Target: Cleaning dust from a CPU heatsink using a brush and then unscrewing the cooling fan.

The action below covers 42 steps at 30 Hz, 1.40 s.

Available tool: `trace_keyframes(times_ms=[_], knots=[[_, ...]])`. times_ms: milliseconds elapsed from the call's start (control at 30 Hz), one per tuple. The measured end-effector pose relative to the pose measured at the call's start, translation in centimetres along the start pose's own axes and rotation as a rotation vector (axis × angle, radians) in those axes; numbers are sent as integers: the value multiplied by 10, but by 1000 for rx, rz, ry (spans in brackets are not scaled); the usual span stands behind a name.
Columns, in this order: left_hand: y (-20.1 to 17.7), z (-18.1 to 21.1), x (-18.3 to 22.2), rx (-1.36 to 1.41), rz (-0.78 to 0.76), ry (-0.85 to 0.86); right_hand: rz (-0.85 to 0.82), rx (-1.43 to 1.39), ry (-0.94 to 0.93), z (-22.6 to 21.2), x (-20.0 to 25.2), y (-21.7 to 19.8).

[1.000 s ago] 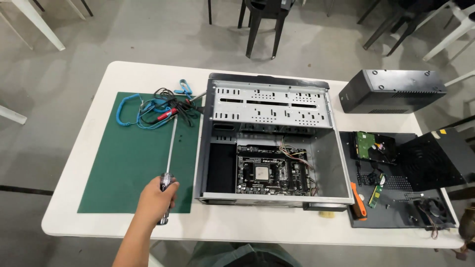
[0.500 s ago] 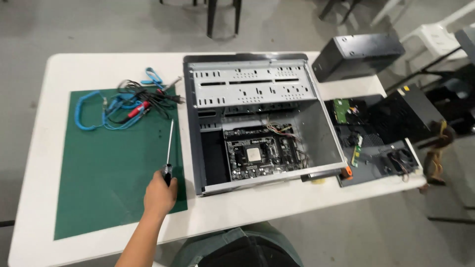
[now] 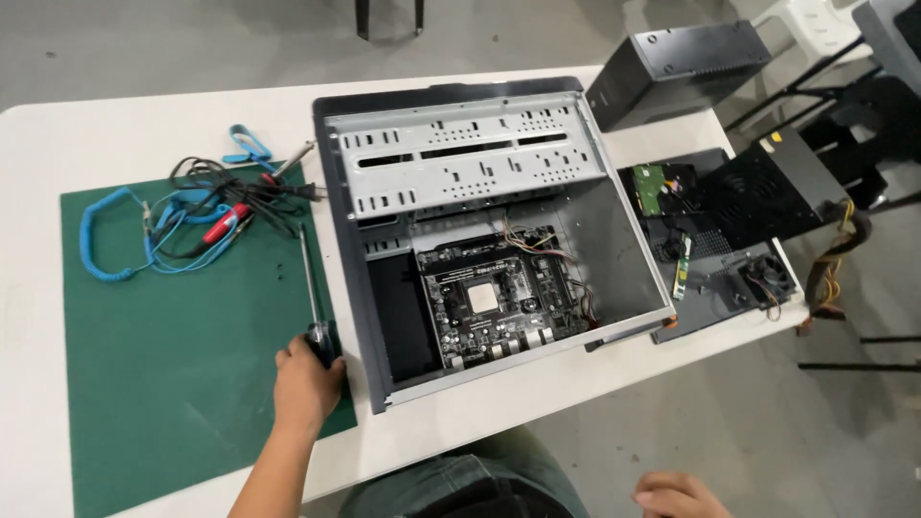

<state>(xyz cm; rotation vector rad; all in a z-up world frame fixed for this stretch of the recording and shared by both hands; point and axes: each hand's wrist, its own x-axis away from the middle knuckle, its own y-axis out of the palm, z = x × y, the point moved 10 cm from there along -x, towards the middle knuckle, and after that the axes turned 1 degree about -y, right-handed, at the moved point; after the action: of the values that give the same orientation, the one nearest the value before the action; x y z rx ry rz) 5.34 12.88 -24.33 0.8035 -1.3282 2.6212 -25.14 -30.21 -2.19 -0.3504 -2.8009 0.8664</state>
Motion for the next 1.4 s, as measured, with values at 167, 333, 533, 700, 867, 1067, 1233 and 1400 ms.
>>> trace_keyframes(times_ms=[167, 333, 533, 700, 867, 1067, 1233, 1400], knots=[[1, -12, -25, -193, 59, -48, 215, 509, -55, -88, -35, 11], [-42, 16, -9, -352, -56, -188, -122, 606, 22, -41, -71, 7], [-81, 54, 11, -149, 48, -102, -152, 429, 130, 80, -139, -45], [-98, 122, 62, -180, 351, 95, -36, 461, 404, 180, -219, -65], [-61, 259, 170, -628, 702, 625, -34, 457, 181, 182, -261, -58], [33, 327, 247, -424, 832, 850, -274, 427, -60, 200, -264, -17], [24, 351, 261, -299, 1015, 992, -482, 473, 111, 214, -274, 9], [27, 344, 262, -228, 972, 969, -503, 614, 127, 243, -283, 30]])
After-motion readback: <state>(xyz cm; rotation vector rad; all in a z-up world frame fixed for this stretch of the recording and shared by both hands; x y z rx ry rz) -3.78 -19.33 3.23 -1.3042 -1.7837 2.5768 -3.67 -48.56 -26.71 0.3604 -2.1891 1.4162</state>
